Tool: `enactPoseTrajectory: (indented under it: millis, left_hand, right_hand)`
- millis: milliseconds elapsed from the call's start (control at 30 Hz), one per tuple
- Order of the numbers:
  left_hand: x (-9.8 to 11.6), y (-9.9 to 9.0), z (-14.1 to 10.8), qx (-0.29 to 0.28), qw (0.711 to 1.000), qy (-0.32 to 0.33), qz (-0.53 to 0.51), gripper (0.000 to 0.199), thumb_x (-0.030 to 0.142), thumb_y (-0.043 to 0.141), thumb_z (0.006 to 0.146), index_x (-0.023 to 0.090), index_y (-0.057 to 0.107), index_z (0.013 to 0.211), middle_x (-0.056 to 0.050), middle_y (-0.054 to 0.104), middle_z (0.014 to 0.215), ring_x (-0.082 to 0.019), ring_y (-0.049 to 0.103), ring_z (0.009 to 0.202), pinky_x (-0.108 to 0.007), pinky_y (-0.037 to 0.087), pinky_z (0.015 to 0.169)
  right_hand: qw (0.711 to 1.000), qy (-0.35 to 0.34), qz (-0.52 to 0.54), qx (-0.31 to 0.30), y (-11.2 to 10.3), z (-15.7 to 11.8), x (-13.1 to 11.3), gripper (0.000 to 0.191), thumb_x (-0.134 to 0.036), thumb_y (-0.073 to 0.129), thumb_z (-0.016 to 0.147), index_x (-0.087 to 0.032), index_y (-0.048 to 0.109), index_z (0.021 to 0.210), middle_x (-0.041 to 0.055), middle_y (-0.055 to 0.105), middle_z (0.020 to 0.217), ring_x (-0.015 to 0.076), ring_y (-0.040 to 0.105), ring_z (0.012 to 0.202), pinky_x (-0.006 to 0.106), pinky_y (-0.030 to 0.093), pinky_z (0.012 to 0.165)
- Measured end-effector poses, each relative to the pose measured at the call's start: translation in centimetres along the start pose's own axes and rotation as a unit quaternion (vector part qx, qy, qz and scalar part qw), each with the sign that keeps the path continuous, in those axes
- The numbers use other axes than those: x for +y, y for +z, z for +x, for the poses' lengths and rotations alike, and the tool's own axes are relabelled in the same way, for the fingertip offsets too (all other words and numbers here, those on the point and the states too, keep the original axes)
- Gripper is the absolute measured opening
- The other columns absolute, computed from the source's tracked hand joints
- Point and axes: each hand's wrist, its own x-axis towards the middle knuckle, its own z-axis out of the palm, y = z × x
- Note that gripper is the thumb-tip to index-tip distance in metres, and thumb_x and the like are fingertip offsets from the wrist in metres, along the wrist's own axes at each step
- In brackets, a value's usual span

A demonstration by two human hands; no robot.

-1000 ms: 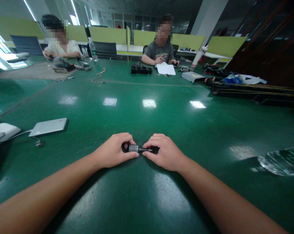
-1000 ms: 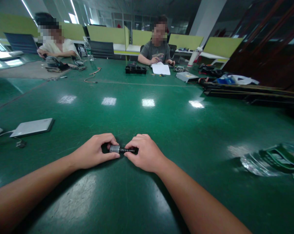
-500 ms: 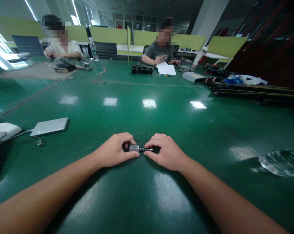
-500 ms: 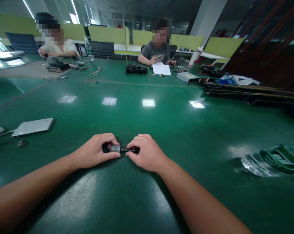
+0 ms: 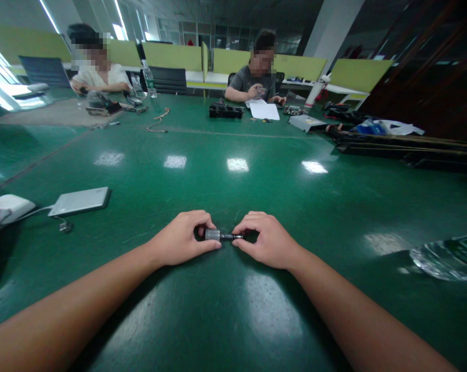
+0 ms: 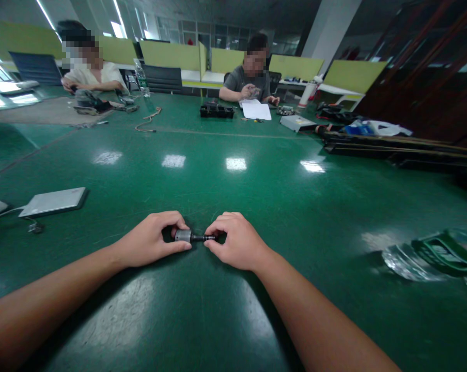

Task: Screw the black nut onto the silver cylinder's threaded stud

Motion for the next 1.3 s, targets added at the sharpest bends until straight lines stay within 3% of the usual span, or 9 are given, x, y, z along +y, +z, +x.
enactPoseTrajectory:
  millis: [200,467,800,1033,1300]
  left_hand:
    - [0.1,-0.1,0.0,0.004,1.0,0.005,-0.008,0.021,0.035,0.072,0.079,0.017,0.064,0.085,0.0,0.06,0.076,-0.015,0.057,0.07,-0.026,0.041,0.065]
    - [0.1,0.0,0.0,0.008,1.0,-0.006,-0.008,0.02,0.034,0.072,0.079,0.017,0.063,0.084,0.0,0.061,0.077,-0.016,0.057,0.071,-0.026,0.04,0.064]
    - [-0.3,0.0,-0.1,0.012,1.0,0.009,-0.007,0.022,0.035,0.073,0.078,0.017,0.064,0.086,0.0,0.061,0.078,-0.015,0.057,0.071,-0.026,0.042,0.065]
    - [-0.3,-0.1,-0.2,0.008,0.998,0.036,-0.04,0.023,0.034,0.071,0.079,0.018,0.065,0.093,-0.001,0.064,0.081,-0.015,0.059,0.073,-0.026,0.045,0.068]
    - [0.0,0.1,-0.1,0.005,1.0,0.017,-0.014,0.021,0.03,0.074,0.075,0.017,0.065,0.09,-0.001,0.063,0.08,-0.016,0.059,0.073,-0.026,0.044,0.067]
  right_hand:
    - [1.0,0.006,-0.014,-0.007,-0.5,0.0,0.3,0.006,-0.016,0.073,0.074,-0.02,0.071,0.078,0.0005,0.068,0.073,0.0149,0.06,0.071,0.03,0.044,0.073]
    - [0.995,0.094,-0.029,-0.018,-1.8,-0.1,1.3,0.006,-0.015,0.07,0.071,-0.018,0.072,0.076,0.0011,0.066,0.073,0.0135,0.058,0.066,0.026,0.044,0.063]
    - [0.998,0.053,0.007,-0.022,-0.7,-0.1,0.3,0.008,-0.018,0.072,0.075,-0.02,0.074,0.082,0.0009,0.068,0.075,0.0136,0.06,0.069,0.027,0.043,0.066]
    - [0.999,0.033,-0.011,-0.011,1.0,0.2,-1.1,0.01,-0.02,0.073,0.08,-0.022,0.073,0.09,0.0,0.071,0.08,0.0148,0.061,0.077,0.032,0.04,0.077]
    - [1.0,0.008,-0.013,-0.023,1.3,0.2,-1.2,0.009,-0.022,0.068,0.085,-0.021,0.072,0.094,0.0019,0.071,0.084,0.0167,0.06,0.081,0.034,0.038,0.079]
